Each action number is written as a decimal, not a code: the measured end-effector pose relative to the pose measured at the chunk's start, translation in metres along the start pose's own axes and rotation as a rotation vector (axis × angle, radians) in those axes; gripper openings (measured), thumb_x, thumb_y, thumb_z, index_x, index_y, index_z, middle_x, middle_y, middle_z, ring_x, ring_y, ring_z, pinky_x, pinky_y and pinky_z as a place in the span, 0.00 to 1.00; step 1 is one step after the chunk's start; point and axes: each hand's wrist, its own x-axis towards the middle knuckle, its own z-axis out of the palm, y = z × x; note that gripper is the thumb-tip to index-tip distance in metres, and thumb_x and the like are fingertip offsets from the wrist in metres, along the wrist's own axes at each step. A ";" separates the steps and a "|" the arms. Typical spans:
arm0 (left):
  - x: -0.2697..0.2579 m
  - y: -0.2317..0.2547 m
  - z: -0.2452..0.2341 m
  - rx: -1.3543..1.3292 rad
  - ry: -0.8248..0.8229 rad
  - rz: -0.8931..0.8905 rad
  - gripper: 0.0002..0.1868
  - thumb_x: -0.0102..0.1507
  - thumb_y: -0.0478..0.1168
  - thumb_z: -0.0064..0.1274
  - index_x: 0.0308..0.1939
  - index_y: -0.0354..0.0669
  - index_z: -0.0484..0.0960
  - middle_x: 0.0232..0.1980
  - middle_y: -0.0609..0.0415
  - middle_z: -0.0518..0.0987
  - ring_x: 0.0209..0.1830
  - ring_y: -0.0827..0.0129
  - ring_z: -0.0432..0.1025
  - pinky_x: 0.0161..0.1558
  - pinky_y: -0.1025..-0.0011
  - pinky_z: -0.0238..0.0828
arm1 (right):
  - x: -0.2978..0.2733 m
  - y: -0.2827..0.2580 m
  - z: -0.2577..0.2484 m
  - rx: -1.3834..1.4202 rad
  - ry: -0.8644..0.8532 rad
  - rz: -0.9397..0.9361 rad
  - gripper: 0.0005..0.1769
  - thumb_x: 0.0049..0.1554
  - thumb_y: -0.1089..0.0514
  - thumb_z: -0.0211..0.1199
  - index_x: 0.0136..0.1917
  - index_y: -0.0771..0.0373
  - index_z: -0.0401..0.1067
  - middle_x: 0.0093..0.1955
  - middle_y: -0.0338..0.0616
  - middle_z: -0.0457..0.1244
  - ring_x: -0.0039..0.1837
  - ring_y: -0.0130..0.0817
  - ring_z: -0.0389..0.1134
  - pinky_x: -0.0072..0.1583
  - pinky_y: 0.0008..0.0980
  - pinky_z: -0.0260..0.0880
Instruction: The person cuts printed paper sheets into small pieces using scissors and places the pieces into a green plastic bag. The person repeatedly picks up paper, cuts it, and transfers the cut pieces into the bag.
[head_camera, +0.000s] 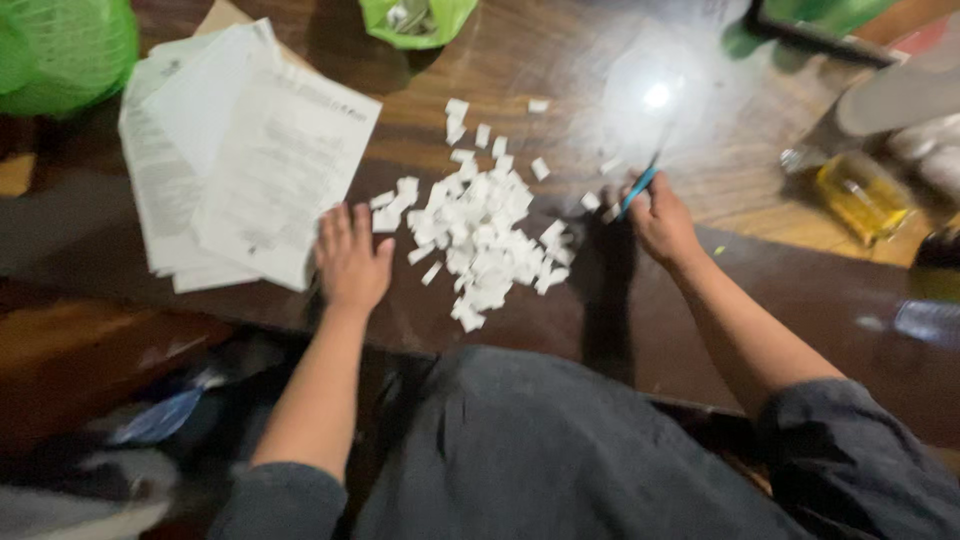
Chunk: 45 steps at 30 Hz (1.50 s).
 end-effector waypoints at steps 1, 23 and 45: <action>0.009 -0.007 0.005 0.023 -0.071 -0.010 0.41 0.69 0.59 0.42 0.77 0.33 0.56 0.79 0.37 0.52 0.78 0.42 0.46 0.72 0.44 0.42 | 0.016 0.005 -0.005 -0.003 0.071 -0.088 0.28 0.67 0.51 0.56 0.74 0.68 0.60 0.69 0.63 0.63 0.71 0.54 0.65 0.70 0.44 0.64; -0.062 0.084 0.023 -0.282 -0.254 0.095 0.65 0.53 0.76 0.57 0.78 0.40 0.45 0.81 0.32 0.40 0.81 0.40 0.33 0.75 0.42 0.27 | 0.115 -0.101 0.081 -0.221 -0.089 -0.682 0.34 0.62 0.51 0.68 0.74 0.66 0.59 0.68 0.70 0.58 0.70 0.66 0.58 0.72 0.56 0.56; -0.034 0.052 0.013 -0.200 -0.187 -0.052 0.69 0.47 0.77 0.60 0.81 0.48 0.46 0.84 0.43 0.44 0.84 0.49 0.36 0.79 0.46 0.28 | 0.040 -0.144 0.128 0.126 -0.757 -0.682 0.25 0.57 0.53 0.62 0.67 0.61 0.67 0.71 0.57 0.61 0.72 0.55 0.63 0.72 0.48 0.62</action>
